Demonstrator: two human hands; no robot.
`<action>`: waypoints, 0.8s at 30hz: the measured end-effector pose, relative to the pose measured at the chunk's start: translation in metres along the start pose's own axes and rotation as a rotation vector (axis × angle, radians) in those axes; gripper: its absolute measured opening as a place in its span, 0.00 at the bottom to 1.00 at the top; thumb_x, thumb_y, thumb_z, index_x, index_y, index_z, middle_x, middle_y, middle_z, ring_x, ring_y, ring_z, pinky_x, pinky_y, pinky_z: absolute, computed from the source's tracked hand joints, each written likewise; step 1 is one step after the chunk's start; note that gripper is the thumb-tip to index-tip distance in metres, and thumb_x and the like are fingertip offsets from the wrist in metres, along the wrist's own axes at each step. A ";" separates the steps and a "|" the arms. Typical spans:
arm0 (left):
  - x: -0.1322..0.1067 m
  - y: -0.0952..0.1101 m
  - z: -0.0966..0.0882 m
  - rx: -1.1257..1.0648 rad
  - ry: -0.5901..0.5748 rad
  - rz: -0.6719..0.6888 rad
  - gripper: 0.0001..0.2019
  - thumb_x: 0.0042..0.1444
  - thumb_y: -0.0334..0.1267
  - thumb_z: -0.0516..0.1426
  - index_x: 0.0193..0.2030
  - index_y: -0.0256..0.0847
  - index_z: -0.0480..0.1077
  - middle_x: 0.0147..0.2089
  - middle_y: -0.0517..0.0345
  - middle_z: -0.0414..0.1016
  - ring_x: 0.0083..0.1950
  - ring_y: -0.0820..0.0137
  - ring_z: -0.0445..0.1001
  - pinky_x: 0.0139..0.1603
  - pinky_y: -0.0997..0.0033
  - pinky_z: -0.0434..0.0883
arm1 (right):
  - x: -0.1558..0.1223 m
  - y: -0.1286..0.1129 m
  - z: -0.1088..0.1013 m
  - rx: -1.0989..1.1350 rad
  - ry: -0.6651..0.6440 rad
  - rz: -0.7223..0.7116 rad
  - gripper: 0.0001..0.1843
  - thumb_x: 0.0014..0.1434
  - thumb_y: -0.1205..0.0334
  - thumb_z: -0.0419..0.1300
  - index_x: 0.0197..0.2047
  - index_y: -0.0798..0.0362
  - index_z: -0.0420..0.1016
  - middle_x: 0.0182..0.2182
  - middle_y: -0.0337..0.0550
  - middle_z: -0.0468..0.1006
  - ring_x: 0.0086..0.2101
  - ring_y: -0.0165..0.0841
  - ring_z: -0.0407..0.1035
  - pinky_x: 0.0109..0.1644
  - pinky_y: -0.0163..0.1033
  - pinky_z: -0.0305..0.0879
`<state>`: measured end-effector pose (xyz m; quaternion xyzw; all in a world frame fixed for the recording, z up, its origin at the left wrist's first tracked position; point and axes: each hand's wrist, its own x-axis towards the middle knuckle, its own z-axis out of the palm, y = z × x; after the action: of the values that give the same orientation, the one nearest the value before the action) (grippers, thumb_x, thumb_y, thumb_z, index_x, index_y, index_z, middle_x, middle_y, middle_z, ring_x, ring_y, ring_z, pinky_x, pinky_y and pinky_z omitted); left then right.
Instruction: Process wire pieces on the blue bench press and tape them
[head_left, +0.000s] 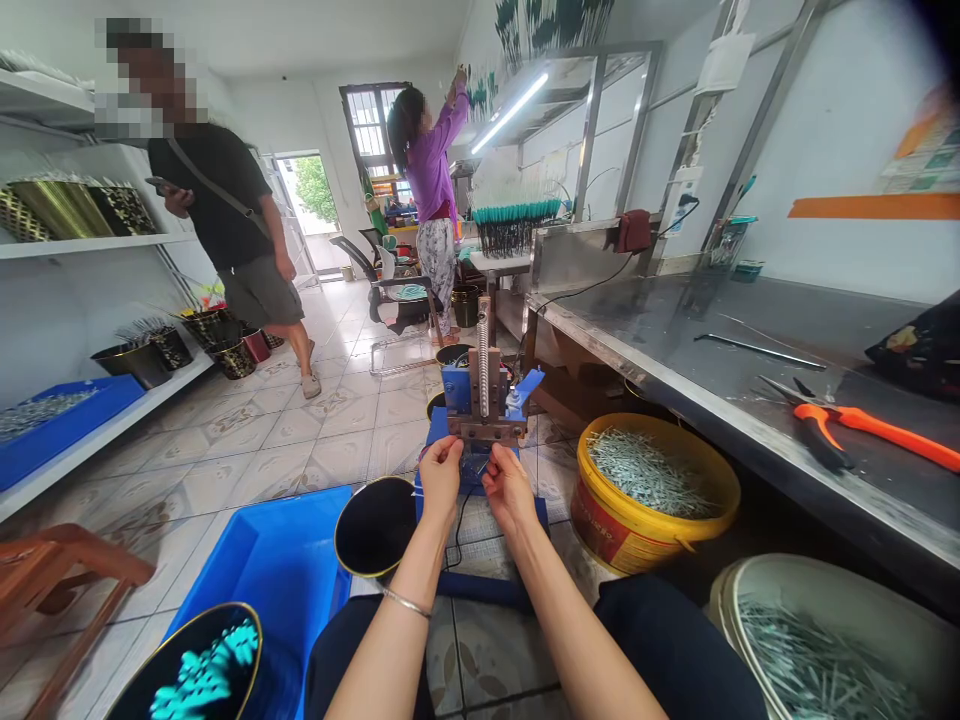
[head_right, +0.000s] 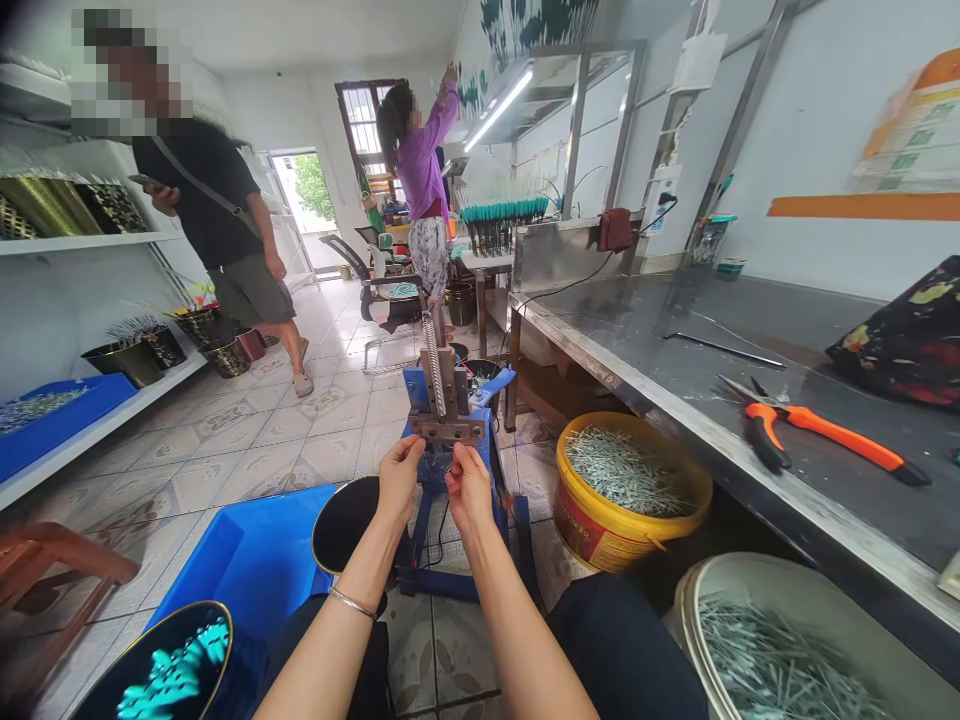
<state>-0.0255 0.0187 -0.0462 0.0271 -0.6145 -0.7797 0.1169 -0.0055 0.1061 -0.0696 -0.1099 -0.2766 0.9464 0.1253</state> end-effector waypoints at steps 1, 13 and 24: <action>0.000 0.000 0.000 0.005 0.003 0.002 0.10 0.42 0.37 0.60 0.33 0.34 0.72 0.31 0.54 0.73 0.34 0.70 0.68 0.40 0.70 0.64 | 0.000 0.000 0.000 0.014 -0.004 0.006 0.13 0.40 0.63 0.68 0.26 0.53 0.67 0.20 0.29 0.63 0.18 0.19 0.54 0.16 0.25 0.50; 0.006 -0.007 0.001 -0.013 0.024 0.004 0.10 0.39 0.40 0.60 0.29 0.35 0.72 0.27 0.60 0.71 0.32 0.72 0.66 0.38 0.71 0.61 | 0.000 -0.002 0.002 0.007 0.015 0.003 0.13 0.39 0.63 0.67 0.26 0.53 0.66 0.19 0.29 0.61 0.18 0.19 0.54 0.17 0.25 0.47; 0.004 -0.004 0.007 -0.004 0.045 0.012 0.10 0.42 0.41 0.58 0.28 0.35 0.71 0.26 0.60 0.70 0.30 0.73 0.64 0.34 0.73 0.60 | 0.003 -0.003 0.002 -0.018 -0.011 -0.037 0.11 0.41 0.64 0.66 0.27 0.53 0.67 0.23 0.29 0.65 0.19 0.18 0.55 0.20 0.25 0.50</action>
<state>-0.0310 0.0250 -0.0479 0.0408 -0.6105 -0.7793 0.1353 -0.0080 0.1082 -0.0666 -0.1006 -0.2876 0.9420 0.1404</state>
